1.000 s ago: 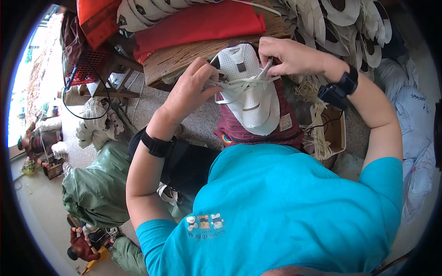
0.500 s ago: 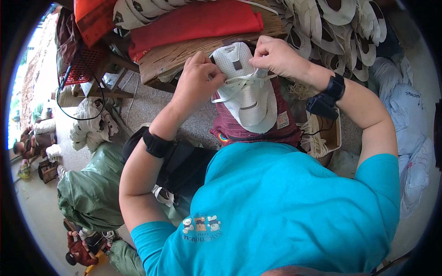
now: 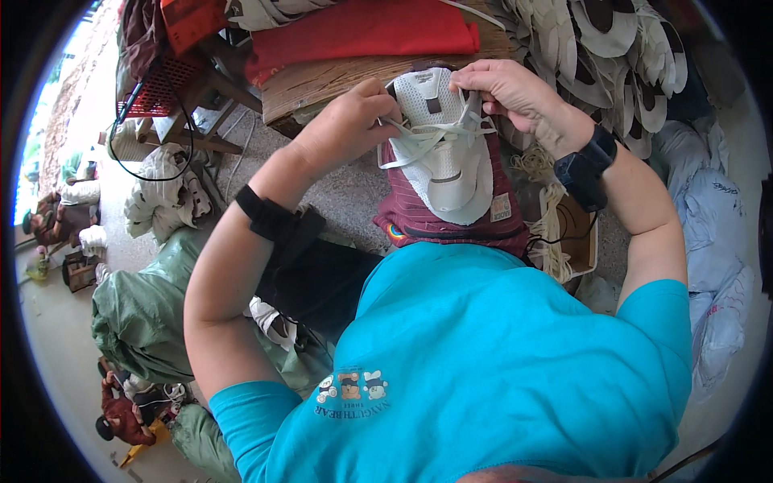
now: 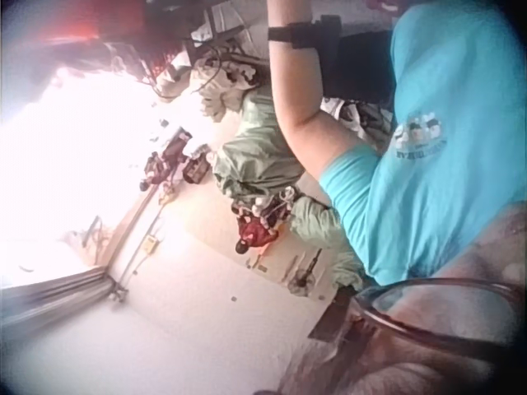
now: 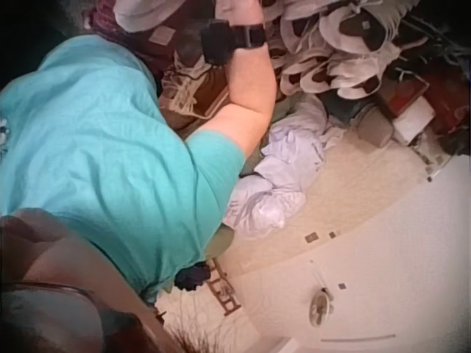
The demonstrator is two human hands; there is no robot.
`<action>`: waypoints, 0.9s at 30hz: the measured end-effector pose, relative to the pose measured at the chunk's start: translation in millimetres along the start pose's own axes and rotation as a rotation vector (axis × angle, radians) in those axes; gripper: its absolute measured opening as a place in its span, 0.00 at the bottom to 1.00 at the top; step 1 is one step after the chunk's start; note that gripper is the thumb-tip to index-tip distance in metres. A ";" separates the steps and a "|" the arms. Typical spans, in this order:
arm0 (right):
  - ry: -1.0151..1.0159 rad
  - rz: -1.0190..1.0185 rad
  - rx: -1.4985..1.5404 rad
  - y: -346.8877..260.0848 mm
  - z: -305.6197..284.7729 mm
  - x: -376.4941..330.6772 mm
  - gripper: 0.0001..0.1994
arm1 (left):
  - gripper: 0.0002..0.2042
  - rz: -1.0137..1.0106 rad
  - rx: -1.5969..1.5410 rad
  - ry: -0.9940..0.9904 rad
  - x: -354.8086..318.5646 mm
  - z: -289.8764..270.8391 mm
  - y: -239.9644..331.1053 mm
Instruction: The person threads a white shoelace through the eyelets of a white shoe held in their lap. They pull the lace through the holes and adjust the tension repeatedly, working on the shoe while sitting on the floor.
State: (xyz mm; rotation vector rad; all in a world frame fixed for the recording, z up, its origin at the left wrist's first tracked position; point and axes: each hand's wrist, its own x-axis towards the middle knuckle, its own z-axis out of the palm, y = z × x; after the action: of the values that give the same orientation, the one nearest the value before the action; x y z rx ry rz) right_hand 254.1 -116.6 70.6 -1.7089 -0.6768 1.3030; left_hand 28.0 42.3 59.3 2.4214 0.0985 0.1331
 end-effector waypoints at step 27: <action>0.287 -0.952 -1.353 8.3 35.9 -17.5 0.04 | 0.06 -0.240 -0.213 0.653 -0.8 56.0 36.2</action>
State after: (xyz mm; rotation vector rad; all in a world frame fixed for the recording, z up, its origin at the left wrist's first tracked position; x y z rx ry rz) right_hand 214.0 -124.0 68.7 -1.9375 -2.1156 -0.2392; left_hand 35.3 -21.4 41.0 2.0480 0.6315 0.7766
